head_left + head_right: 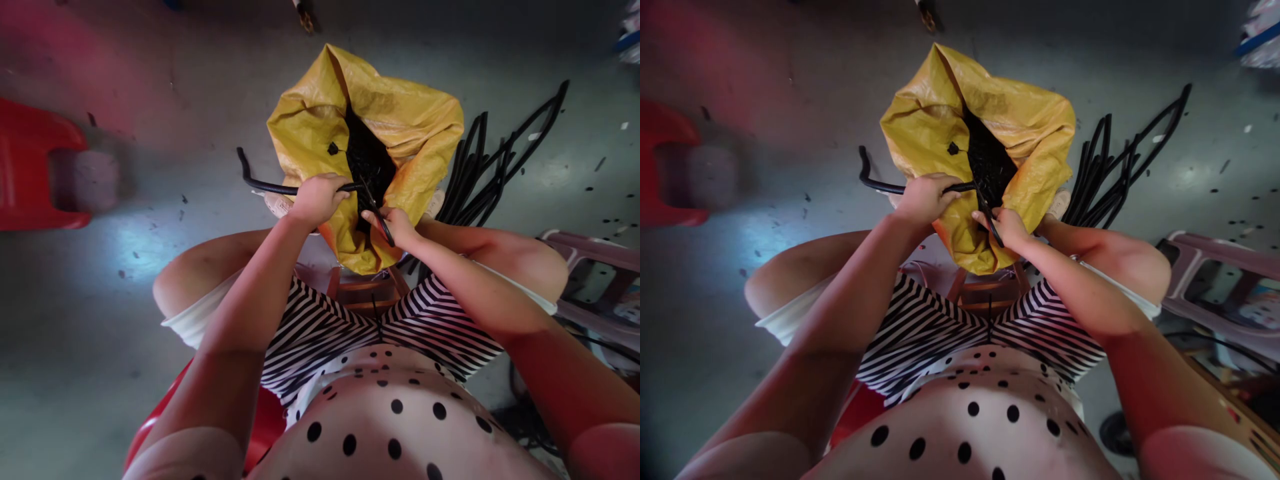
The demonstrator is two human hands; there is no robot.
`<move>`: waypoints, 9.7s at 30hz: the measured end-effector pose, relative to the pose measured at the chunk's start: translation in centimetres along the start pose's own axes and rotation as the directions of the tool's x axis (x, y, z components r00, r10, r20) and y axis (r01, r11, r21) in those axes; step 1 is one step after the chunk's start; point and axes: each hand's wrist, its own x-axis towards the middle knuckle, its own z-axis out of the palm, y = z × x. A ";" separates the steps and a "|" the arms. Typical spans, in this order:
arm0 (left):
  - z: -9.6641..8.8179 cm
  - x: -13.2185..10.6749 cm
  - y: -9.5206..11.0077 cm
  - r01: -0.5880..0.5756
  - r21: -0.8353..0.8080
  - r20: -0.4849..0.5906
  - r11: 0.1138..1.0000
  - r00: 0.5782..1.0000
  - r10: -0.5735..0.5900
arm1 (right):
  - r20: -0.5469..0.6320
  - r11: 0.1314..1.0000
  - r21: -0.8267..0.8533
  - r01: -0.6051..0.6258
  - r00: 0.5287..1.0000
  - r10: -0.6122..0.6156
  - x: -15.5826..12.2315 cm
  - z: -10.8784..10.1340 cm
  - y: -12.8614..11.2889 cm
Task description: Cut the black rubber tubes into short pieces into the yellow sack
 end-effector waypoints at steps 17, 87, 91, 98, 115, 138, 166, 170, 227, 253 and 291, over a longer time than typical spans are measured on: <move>-0.5 0.2 0.0 0.101 -0.029 -0.054 0.994 0.993 -0.102 | 0.099 0.994 0.100 -0.047 0.994 0.037 -0.4 -0.5 0.0; -0.1 0.0 -0.1 0.093 -0.033 -0.051 0.995 0.994 -0.095 | -0.075 0.989 0.144 -0.034 0.996 0.045 0.1 -0.9 -0.6; -0.4 0.0 -0.1 0.117 -0.021 -0.077 0.993 0.990 -0.118 | 0.004 0.998 0.035 -0.051 0.999 0.051 -0.7 0.1 -0.4; -0.2 -0.2 0.7 0.087 -0.001 -0.048 0.996 0.995 -0.087 | 0.006 0.999 -0.007 -0.052 0.999 0.052 -0.5 0.2 -0.2; 1.0 0.2 0.2 -0.019 -0.005 0.029 1.000 0.999 0.019 | 0.006 0.997 -0.069 -0.024 1.000 0.024 -0.3 0.2 -0.3; 2.4 -0.6 1.6 -0.101 -0.153 0.163 0.983 0.979 0.126 | -0.142 0.907 0.422 0.004 0.988 0.062 1.2 -1.1 -0.5; -0.1 -0.1 -0.1 -0.026 -0.069 -0.002 0.997 1.000 0.026 | 0.026 0.996 0.075 -0.041 0.999 0.039 -0.3 0.1 0.0; 0.2 -0.1 0.0 -0.037 -0.048 0.044 0.998 0.998 0.039 | 0.033 0.997 0.071 -0.029 0.999 0.027 -0.3 0.4 0.2; 1.7 0.3 0.6 -0.033 -0.082 0.122 0.996 0.992 0.043 | -0.057 0.986 0.164 0.017 0.998 -0.008 -0.1 0.2 0.5; 0.6 0.1 0.2 0.040 -0.074 -0.040 0.996 0.998 -0.043 | -0.041 0.998 -0.003 -0.067 0.997 0.067 -0.3 0.4 0.5; 0.6 0.2 0.0 0.040 -0.042 0.077 0.998 0.996 -0.037 | -0.015 0.988 -0.151 -0.009 1.000 0.007 -0.1 -0.1 0.4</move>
